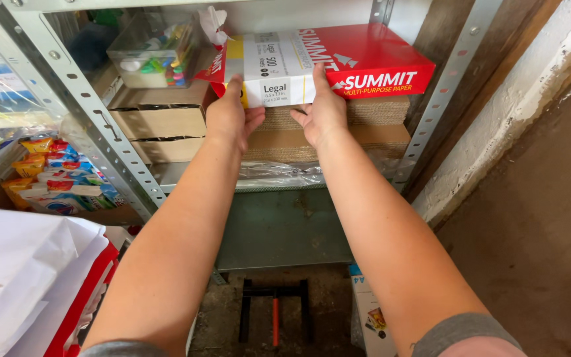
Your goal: The person organizes stationery items on a metal shelving unit. They place reams of paper, a photo paper box, a yellow notepad, a tube of glue, a roll of tape, and a blue stapler onto the shelves.
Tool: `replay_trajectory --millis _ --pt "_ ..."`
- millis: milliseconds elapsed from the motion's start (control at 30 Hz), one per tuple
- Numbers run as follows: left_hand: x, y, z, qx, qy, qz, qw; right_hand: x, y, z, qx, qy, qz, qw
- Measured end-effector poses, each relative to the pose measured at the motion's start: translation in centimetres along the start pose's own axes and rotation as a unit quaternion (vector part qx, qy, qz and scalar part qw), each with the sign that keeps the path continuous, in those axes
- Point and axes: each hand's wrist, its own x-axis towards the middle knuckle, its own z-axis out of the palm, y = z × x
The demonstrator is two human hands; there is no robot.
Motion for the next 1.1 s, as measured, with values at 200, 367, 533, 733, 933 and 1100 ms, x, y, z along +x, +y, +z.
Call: replay_trajectory --millis 200,367,533,733,933,1100 --pt "1.8 -0.3 0.3 0.001 0.002 0.004 1.0 -2.8 -2.3 0.2 -0.116 0.02 0.013 0.993" --pt "1.7 -0.2 0.3 0.005 0.038 0.005 0.999 -4.9 -4.9 -1.5 -0.36 -0.004 0.049 0.932" --pt "2.5 -2.4 -1.2 -0.01 -0.021 0.032 0.999 -1.4 -5.2 -5.7 -0.55 -0.019 -0.099 0.829" --pt "2.4 -5.7 -2.1 0.239 0.141 0.453 0.847 1.3 -7.6 -10.9 -0.66 -0.025 -0.568 0.491" --pt "3.2 -4.7 -1.3 0.617 0.08 0.6 0.503 3.9 -8.3 -11.8 -0.757 -0.034 -0.48 0.442" --pt "4.8 -3.9 -1.5 0.628 0.047 0.607 0.485 5.7 -7.6 -12.6 -0.766 -0.008 -0.458 0.451"
